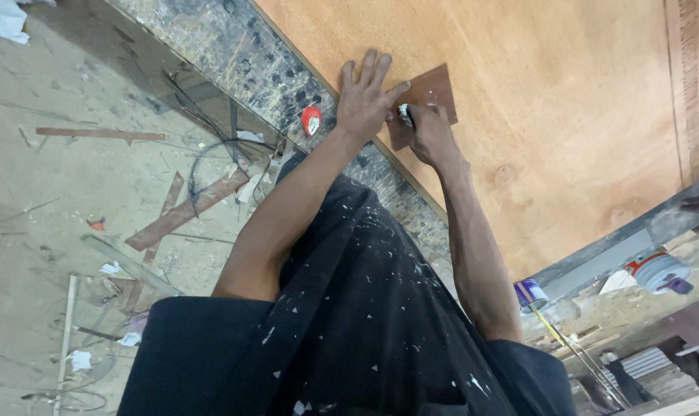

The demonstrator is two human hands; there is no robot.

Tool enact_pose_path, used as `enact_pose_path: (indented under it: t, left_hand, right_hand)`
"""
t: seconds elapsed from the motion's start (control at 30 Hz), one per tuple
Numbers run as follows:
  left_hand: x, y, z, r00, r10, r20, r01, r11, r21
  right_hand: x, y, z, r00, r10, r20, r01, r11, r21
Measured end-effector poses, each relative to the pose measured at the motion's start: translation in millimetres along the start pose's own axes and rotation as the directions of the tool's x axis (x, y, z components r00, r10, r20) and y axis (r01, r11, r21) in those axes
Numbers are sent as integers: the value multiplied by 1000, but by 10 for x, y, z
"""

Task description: The person marks a line on a plywood sheet, then mixes a filler in a can and applies it to a small wooden sample. They use a putty knife to spread the filler over the sample's surface.

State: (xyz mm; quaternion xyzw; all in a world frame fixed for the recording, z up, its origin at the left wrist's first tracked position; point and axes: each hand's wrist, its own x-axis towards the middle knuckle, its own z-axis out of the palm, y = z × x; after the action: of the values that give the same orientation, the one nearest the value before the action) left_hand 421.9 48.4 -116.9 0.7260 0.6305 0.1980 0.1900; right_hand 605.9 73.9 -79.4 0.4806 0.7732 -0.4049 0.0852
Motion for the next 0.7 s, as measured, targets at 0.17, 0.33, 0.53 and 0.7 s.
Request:
enact_pose_path:
  t: [0.17, 0.33, 0.53, 0.7]
  left_hand:
    - [26, 16, -21, 998, -15, 64, 15, 1000, -13]
    - [80, 44, -35, 989, -50, 139, 49, 999, 16]
    - [38, 39, 96, 999, -20, 40, 16, 996, 88]
    - [17, 12, 121, 993, -43, 111, 46, 998, -32]
  right_hand:
    - [-184, -3, 67, 999, -46, -25, 46, 999, 7]
    - [-219, -73, -292, 984, 155, -84, -147, 984, 100]
    - [124, -504, 340, 789, -21, -614, -319, 840, -439]
    - [31, -587, 507, 861, 103, -499, -283, 911, -300]
